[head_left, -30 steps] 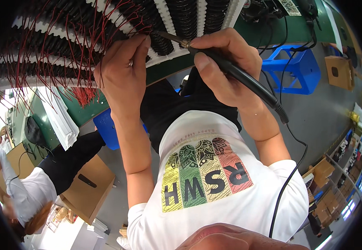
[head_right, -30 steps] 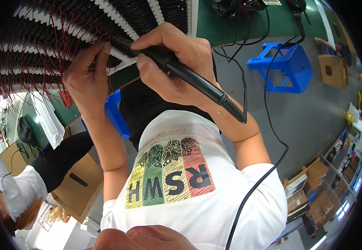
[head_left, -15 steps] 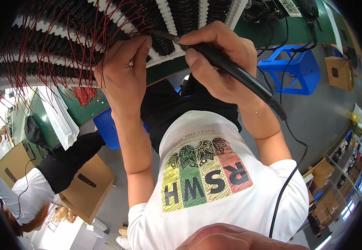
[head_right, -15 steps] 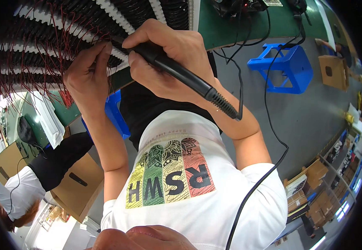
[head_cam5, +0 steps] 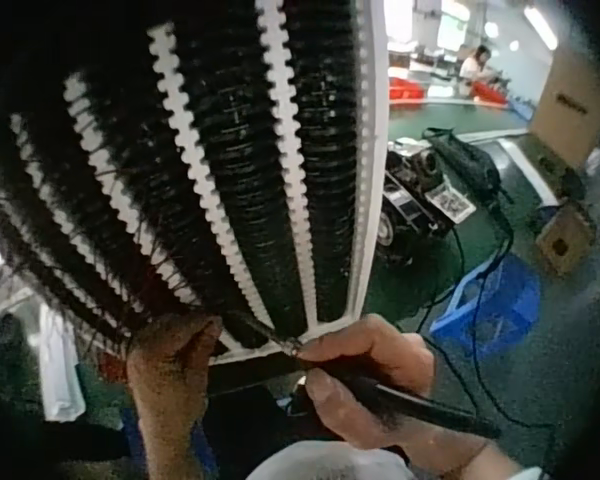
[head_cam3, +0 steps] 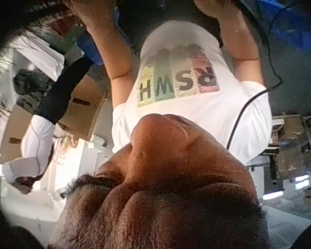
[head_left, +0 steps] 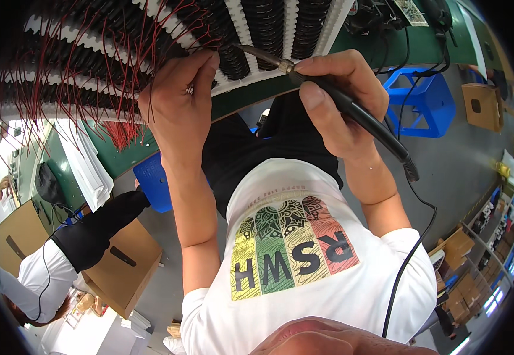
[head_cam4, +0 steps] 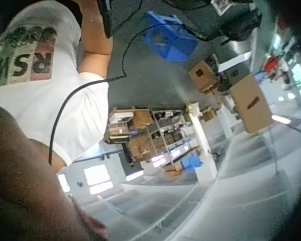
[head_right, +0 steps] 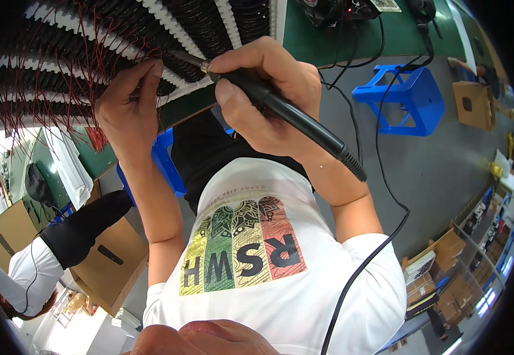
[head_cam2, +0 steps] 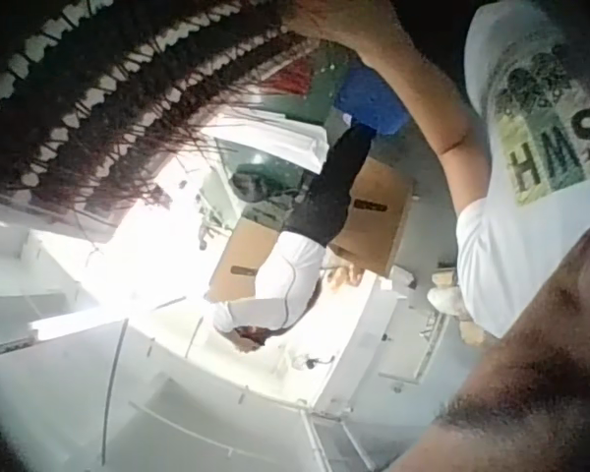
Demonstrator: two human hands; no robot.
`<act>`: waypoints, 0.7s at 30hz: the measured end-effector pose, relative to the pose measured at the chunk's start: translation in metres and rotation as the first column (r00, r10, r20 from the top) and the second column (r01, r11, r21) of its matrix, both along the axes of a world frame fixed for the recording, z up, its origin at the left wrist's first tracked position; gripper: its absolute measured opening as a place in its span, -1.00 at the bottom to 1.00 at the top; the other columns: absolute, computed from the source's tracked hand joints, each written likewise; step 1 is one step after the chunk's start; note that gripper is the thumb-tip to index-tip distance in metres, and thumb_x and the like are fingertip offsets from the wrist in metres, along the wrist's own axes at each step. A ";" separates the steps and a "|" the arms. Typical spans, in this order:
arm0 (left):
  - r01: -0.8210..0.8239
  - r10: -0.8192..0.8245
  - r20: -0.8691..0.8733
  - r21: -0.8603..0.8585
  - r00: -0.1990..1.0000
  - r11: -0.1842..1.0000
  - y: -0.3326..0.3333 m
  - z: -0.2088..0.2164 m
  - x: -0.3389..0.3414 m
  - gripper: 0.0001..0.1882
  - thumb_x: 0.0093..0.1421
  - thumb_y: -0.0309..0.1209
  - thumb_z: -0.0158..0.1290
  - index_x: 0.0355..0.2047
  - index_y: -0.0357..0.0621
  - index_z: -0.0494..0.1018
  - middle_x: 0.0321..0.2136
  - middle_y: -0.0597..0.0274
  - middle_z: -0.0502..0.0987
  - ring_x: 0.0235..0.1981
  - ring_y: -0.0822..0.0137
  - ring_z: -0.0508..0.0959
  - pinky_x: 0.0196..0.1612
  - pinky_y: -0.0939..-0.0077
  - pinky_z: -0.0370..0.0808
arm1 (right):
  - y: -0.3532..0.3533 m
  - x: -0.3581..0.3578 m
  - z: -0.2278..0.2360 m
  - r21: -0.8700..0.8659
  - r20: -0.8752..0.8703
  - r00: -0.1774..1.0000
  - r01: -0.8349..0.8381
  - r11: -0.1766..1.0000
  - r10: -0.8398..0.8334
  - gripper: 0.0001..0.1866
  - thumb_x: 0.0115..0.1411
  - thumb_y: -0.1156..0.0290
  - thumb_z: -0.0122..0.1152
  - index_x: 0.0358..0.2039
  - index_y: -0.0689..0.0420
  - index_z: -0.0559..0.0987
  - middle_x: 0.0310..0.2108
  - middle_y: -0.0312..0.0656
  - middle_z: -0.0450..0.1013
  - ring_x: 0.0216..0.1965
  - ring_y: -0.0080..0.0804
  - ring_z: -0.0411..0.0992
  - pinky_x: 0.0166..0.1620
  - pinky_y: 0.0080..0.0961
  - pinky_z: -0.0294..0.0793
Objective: The person solders wires to electronic components seated in a tray using a soldering iron, connecting wires to the components one by one.
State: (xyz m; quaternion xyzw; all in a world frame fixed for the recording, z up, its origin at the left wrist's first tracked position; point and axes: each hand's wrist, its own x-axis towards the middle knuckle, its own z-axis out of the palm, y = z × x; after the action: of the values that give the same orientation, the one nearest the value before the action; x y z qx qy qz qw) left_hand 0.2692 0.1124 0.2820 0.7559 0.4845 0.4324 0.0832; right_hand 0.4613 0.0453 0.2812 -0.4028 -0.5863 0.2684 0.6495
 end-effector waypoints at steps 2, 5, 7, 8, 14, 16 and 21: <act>-0.002 0.002 0.007 -0.001 1.000 1.000 0.000 -0.001 0.001 -0.89 0.08 -0.50 0.28 -0.34 -0.12 0.67 -0.54 0.33 0.60 -0.63 0.38 0.42 -0.50 0.53 0.35 | 0.000 0.000 -0.004 0.025 -0.026 1.000 0.014 1.000 -0.014 -0.79 0.01 0.54 0.23 -0.27 0.19 0.60 -0.73 -0.46 0.39 -0.77 -0.72 0.16 -0.63 -0.78 0.11; -0.006 0.012 0.073 -0.077 0.997 0.997 -0.003 -0.003 0.003 -0.86 0.07 -0.48 0.30 -0.32 -0.17 0.66 -0.53 0.32 0.61 -0.62 0.39 0.44 -0.49 0.56 0.37 | -0.001 0.004 -0.009 0.038 -0.004 1.000 0.018 0.999 -0.018 -0.78 0.02 0.53 0.23 -0.26 0.19 0.60 -0.72 -0.46 0.38 -0.77 -0.72 0.15 -0.63 -0.79 0.09; -0.012 0.022 0.092 -0.100 0.996 0.995 -0.007 -0.005 0.000 -0.85 0.07 -0.47 0.31 -0.32 -0.18 0.66 -0.53 0.32 0.61 -0.62 0.40 0.45 -0.49 0.57 0.38 | -0.002 0.006 -0.009 0.020 -0.005 1.000 0.028 0.999 -0.028 -0.79 0.03 0.53 0.22 -0.26 0.20 0.60 -0.72 -0.46 0.38 -0.77 -0.71 0.14 -0.62 -0.79 0.09; -0.065 0.068 0.115 -0.031 0.991 0.997 -0.015 -0.006 -0.004 -0.84 0.08 -0.45 0.30 -0.31 -0.20 0.66 -0.52 0.31 0.61 -0.61 0.39 0.46 -0.48 0.57 0.39 | -0.005 0.007 -0.008 -0.003 -0.015 0.999 0.038 0.999 -0.038 -0.79 0.04 0.54 0.21 -0.26 0.20 0.59 -0.71 -0.46 0.38 -0.77 -0.70 0.14 -0.62 -0.78 0.09; -0.467 0.437 0.210 0.122 0.874 0.876 -0.022 -0.041 -0.076 -0.76 0.15 -0.32 0.28 -0.27 -0.25 0.64 -0.47 0.24 0.63 -0.53 0.36 0.50 -0.44 0.54 0.45 | -0.034 0.034 -0.033 0.067 -0.059 0.998 0.040 0.997 -0.037 -0.74 0.18 0.41 0.18 -0.15 0.25 0.49 -0.31 -0.11 0.50 -0.47 -0.55 0.29 -0.24 -0.61 0.35; -0.636 0.610 0.245 0.036 0.753 0.771 -0.007 -0.065 -0.113 -0.72 0.18 -0.26 0.26 -0.26 -0.25 0.64 -0.44 0.21 0.64 -0.50 0.35 0.51 -0.44 0.52 0.46 | -0.039 0.045 -0.050 0.090 -0.052 0.985 0.168 0.982 -0.164 -0.75 0.19 0.42 0.17 -0.14 0.24 0.48 -0.25 -0.10 0.51 -0.39 -0.50 0.38 -0.12 -0.55 0.40; -0.676 0.604 -0.323 -0.198 0.729 0.710 0.019 -0.117 -0.166 -0.71 0.17 -0.21 0.27 -0.25 -0.17 0.68 -0.47 0.20 0.60 -0.49 0.35 0.50 -0.35 0.50 0.48 | -0.026 0.049 -0.067 0.252 -0.054 0.997 0.075 0.965 -0.064 -0.76 0.21 0.43 0.17 -0.14 0.24 0.47 -0.25 -0.10 0.52 -0.38 -0.48 0.41 -0.06 -0.54 0.41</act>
State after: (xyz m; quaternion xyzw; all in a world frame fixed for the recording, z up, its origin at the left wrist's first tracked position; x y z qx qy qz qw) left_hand 0.1033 0.1317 0.1646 0.5625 0.7838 0.2626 -0.0162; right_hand 0.5102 0.0197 0.2144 -0.3307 -0.5865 0.1774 0.7178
